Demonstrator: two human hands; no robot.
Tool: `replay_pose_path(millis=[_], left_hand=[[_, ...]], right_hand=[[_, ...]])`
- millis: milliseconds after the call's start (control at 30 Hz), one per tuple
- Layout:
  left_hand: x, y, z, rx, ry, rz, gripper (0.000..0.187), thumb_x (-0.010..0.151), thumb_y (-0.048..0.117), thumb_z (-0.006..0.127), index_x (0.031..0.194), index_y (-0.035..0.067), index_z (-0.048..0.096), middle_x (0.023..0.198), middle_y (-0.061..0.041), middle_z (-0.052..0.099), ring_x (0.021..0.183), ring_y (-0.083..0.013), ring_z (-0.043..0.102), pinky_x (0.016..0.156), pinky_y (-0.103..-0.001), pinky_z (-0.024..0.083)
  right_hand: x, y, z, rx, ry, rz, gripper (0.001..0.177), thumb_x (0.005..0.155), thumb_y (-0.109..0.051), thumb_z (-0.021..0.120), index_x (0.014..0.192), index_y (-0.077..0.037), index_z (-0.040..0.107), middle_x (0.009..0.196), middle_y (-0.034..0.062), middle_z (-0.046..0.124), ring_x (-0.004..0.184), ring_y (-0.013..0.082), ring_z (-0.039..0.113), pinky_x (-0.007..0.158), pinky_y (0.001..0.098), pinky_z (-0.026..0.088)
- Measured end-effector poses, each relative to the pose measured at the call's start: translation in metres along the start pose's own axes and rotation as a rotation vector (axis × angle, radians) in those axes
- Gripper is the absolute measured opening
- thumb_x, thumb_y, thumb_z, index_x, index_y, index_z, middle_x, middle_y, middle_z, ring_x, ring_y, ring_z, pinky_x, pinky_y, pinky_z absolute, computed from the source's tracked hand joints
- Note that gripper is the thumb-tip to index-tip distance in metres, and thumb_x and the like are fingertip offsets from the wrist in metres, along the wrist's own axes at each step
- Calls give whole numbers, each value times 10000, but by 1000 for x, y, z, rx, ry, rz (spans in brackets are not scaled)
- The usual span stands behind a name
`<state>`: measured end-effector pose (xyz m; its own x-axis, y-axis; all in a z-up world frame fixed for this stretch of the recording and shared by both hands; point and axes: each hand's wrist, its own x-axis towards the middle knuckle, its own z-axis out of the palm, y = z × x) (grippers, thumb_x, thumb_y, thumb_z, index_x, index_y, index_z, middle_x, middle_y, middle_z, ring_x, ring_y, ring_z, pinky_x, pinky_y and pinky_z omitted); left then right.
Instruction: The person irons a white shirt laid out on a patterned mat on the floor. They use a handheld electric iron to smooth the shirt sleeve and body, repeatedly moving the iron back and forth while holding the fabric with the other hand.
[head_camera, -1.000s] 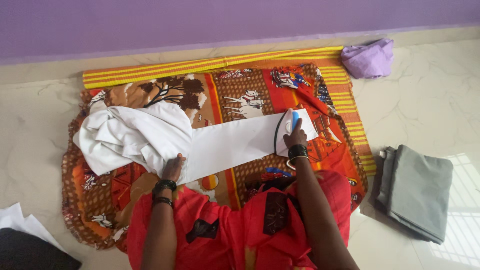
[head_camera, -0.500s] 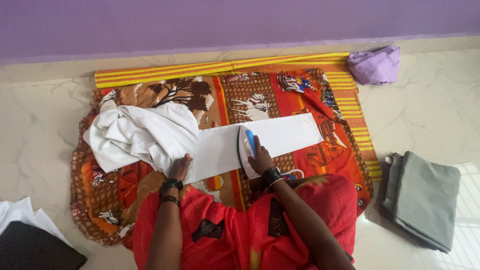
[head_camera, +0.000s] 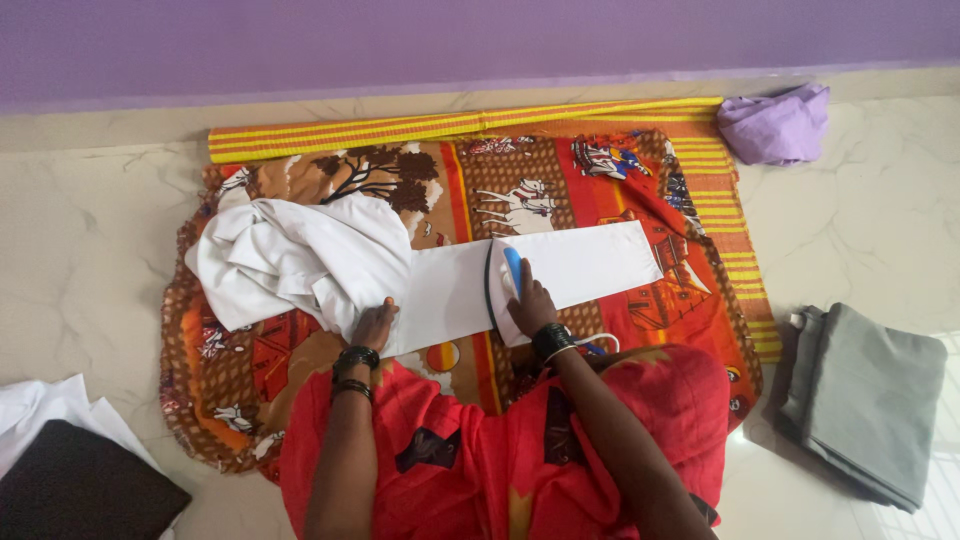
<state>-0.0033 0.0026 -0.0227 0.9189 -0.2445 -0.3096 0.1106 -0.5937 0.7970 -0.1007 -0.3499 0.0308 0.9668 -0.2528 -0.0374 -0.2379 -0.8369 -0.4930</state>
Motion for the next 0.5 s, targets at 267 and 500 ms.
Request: replay_pose_path(millis=[267, 500], left_hand=[[4, -4, 0, 29, -24, -17, 878, 966, 695, 239, 1244, 16, 721, 1223, -216, 726, 1198, -353, 654, 1061, -444, 453], [5, -4, -1, 10, -29, -21, 928, 955, 751, 241, 1254, 15, 721, 1150, -213, 756, 1151, -334, 691, 1035, -428, 480]], right_hand=[[-9, -18, -6, -84, -79, 41, 967, 861, -188, 633, 1643, -148, 66, 1179, 264, 612, 1054, 447, 615, 891, 557, 544], [38, 29, -30, -124, 58, 282, 952, 848, -162, 607, 1655, -181, 103, 1198, 276, 609, 1098, 465, 607, 909, 561, 544]])
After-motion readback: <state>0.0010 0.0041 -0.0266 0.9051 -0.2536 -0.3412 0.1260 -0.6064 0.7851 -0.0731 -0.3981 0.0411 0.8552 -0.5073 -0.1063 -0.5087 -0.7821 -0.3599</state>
